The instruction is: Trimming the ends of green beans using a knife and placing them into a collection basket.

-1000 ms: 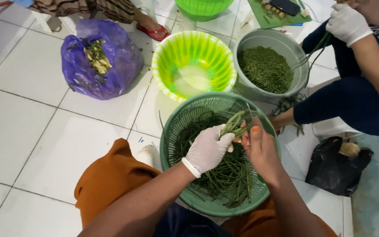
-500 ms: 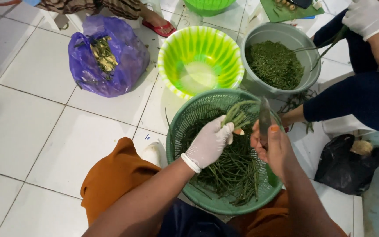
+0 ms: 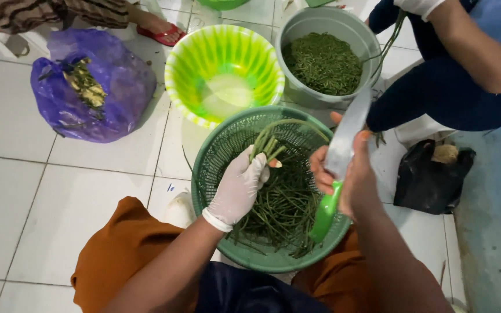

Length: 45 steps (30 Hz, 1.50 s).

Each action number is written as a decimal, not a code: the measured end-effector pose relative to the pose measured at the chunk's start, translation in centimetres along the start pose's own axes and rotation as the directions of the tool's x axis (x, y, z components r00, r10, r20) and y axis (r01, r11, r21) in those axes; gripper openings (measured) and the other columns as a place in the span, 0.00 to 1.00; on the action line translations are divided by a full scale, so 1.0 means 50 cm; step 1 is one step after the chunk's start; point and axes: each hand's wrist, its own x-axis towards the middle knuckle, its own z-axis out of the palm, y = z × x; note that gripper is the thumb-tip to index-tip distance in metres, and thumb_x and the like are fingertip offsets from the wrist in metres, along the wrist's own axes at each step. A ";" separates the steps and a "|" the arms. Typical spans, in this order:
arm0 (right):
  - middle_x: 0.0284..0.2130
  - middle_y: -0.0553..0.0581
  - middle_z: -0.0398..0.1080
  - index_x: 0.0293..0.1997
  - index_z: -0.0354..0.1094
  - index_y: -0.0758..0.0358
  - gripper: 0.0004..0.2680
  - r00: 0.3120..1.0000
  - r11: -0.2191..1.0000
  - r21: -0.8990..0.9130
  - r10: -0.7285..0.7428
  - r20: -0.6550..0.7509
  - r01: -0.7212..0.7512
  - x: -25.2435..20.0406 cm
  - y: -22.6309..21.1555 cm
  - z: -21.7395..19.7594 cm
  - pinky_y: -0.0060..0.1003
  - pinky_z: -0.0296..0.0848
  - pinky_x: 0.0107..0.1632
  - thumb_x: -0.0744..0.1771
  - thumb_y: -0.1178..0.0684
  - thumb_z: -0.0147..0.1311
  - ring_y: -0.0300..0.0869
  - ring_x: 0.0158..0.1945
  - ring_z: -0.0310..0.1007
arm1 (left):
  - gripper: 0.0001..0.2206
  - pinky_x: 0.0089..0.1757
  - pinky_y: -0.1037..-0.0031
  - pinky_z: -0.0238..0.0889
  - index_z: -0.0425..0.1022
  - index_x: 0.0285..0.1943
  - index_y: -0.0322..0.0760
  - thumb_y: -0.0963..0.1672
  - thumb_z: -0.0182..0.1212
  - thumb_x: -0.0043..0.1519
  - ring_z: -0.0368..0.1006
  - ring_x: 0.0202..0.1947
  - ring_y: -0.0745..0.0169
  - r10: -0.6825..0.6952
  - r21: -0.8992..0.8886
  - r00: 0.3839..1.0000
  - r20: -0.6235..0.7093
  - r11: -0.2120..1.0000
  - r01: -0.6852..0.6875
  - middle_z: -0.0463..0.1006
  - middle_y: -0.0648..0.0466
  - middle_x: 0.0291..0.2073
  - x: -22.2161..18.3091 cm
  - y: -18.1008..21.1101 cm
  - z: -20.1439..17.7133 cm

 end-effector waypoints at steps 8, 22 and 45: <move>0.21 0.59 0.61 0.63 0.40 0.63 0.26 0.993 1.000 0.029 0.002 -0.118 0.002 0.037 0.156 -0.058 0.24 0.57 0.12 0.67 0.32 0.16 0.35 0.15 0.55 | 0.12 0.17 0.89 0.42 0.73 0.33 0.34 0.44 0.44 0.64 0.47 0.12 0.79 -0.001 -0.060 1.000 -0.026 0.998 -0.001 0.61 0.58 0.15 -0.012 0.038 0.020; 0.11 0.51 0.53 0.23 0.59 0.60 0.27 0.987 0.973 -0.228 -0.074 -0.139 0.041 0.059 0.055 -0.030 0.26 0.58 0.15 0.66 0.32 0.10 0.36 0.11 0.50 | 0.09 0.19 0.87 0.44 0.71 0.35 0.35 0.43 0.45 0.64 0.48 0.14 0.77 0.047 -0.037 0.998 0.050 0.998 -0.045 0.62 0.58 0.16 -0.043 0.076 0.003; 0.17 0.58 0.63 0.36 0.55 0.57 0.21 0.969 0.977 -0.012 0.210 -0.131 -0.213 0.036 0.046 -0.002 0.25 0.53 0.11 0.66 0.31 0.20 0.35 0.12 0.52 | 0.11 0.26 0.78 0.49 0.66 0.37 0.26 0.42 0.43 0.65 0.51 0.17 0.69 0.009 -0.361 0.938 0.346 0.924 0.125 0.56 0.56 0.18 -0.044 0.060 -0.029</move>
